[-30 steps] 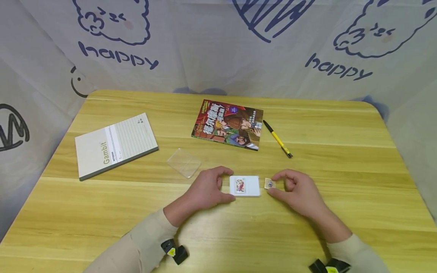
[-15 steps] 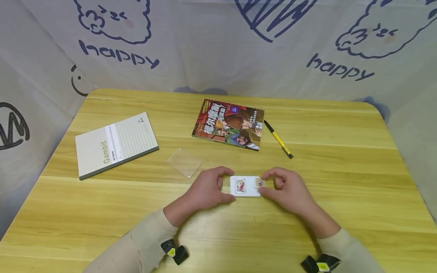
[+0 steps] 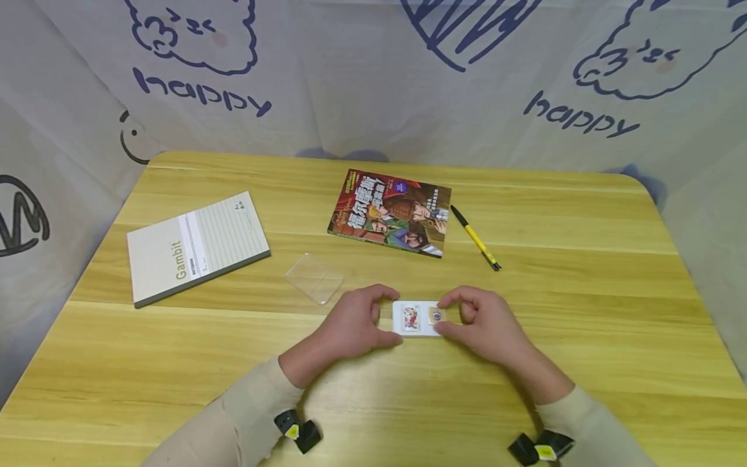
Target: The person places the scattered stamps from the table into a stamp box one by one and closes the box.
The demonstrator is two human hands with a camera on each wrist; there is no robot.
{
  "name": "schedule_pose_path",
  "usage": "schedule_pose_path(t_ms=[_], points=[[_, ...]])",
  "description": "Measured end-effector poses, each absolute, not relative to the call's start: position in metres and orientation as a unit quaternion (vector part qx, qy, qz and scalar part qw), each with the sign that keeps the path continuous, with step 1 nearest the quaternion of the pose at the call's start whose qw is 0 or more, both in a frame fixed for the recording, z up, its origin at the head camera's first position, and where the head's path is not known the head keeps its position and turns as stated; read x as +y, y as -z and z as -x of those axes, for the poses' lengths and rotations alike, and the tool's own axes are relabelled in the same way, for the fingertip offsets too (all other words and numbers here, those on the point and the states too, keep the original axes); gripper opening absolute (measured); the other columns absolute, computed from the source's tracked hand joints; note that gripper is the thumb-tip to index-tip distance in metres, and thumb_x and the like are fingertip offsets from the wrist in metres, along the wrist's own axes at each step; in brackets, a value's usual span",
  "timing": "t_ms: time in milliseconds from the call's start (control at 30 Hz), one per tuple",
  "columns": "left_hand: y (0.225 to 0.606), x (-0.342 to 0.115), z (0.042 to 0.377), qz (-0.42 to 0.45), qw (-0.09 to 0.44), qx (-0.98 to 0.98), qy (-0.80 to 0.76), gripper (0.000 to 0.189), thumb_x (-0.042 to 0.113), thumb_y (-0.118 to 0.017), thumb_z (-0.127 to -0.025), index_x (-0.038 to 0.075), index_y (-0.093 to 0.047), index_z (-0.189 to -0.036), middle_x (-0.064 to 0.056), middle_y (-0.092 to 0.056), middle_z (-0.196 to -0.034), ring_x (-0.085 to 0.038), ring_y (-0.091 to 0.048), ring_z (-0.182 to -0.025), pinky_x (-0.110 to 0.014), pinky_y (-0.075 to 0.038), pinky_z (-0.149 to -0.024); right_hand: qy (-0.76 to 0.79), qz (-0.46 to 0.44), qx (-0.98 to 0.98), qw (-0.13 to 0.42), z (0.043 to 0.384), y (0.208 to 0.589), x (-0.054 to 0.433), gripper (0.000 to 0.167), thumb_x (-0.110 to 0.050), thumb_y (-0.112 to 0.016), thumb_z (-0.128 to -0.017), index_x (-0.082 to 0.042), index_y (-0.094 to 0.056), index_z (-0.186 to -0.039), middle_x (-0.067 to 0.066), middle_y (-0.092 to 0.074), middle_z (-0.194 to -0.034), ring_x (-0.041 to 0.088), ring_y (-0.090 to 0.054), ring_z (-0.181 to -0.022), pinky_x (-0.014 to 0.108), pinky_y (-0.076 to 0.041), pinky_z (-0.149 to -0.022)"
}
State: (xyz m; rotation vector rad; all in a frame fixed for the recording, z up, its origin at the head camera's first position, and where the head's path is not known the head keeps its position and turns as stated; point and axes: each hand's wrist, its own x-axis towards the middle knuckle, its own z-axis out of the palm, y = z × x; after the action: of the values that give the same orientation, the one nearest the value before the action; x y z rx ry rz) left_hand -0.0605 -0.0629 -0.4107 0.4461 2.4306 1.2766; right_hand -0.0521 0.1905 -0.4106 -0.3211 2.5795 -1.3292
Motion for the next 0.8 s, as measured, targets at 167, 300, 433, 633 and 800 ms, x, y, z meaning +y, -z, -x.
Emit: schedule_pose_path(t_ms=[167, 300, 433, 633, 800], points=[[0.4102, -0.0626, 0.0605, -0.16, 0.178, 0.86, -0.451, 0.066, 0.016, -0.092, -0.069, 0.004, -0.063, -0.127, 0.002, -0.047, -0.06, -0.009, -0.039, -0.049, -0.026, -0.034, -0.046, 0.45, 0.111, 0.879, 0.114, 0.0524, 0.4094, 0.1878, 0.026, -0.014, -0.086, -0.078, -0.013, -0.072, -0.101, -0.006, -0.032, -0.054, 0.01, -0.03, -0.049, 0.031, -0.036, -0.057], [0.4098, -0.0627, 0.0605, -0.16, 0.179, 0.86, -0.45, 0.066, 0.016, -0.092, -0.069, 0.004, -0.063, -0.127, 0.002, -0.047, -0.061, -0.009, -0.039, -0.05, -0.026, -0.034, -0.046, 0.451, 0.109, 0.878, 0.115, 0.0526, 0.4094, 0.187, 0.026, -0.014, -0.086, -0.079, -0.013, -0.072, -0.1, -0.006, -0.032, -0.054, 0.01, -0.03, -0.049, 0.031, -0.035, -0.056], [0.4101, -0.0629, 0.0607, -0.16, 0.18, 0.86, -0.451, 0.065, 0.016, -0.092, -0.07, 0.004, -0.063, -0.127, 0.002, -0.047, -0.061, -0.009, -0.039, -0.05, -0.026, -0.034, -0.046, 0.45, 0.105, 0.879, 0.116, 0.053, 0.4095, 0.1869, 0.024, -0.018, -0.085, -0.081, -0.013, -0.072, -0.1, -0.006, -0.032, -0.053, 0.01, -0.029, -0.048, 0.03, -0.033, -0.053], [0.4105, -0.0628, 0.0606, -0.159, 0.181, 0.858, -0.454, 0.065, 0.016, -0.092, -0.07, 0.004, -0.063, -0.127, 0.002, -0.047, -0.06, -0.009, -0.039, -0.049, -0.026, -0.034, -0.046, 0.449, 0.098, 0.881, 0.115, 0.0534, 0.4106, 0.1853, 0.019, -0.019, -0.082, -0.085, -0.013, -0.072, -0.099, -0.005, -0.032, -0.053, 0.01, -0.028, -0.048, 0.029, -0.031, -0.052], [0.4112, -0.0629, 0.0606, -0.157, 0.181, 0.856, -0.458, 0.065, 0.015, -0.092, -0.07, 0.004, -0.063, -0.127, 0.002, -0.047, -0.061, -0.009, -0.04, -0.05, -0.026, -0.034, -0.046, 0.449, 0.096, 0.881, 0.112, 0.0531, 0.4105, 0.1841, 0.019, -0.018, -0.082, -0.084, -0.013, -0.072, -0.099, -0.005, -0.032, -0.053, 0.01, -0.028, -0.048, 0.029, -0.03, -0.052]])
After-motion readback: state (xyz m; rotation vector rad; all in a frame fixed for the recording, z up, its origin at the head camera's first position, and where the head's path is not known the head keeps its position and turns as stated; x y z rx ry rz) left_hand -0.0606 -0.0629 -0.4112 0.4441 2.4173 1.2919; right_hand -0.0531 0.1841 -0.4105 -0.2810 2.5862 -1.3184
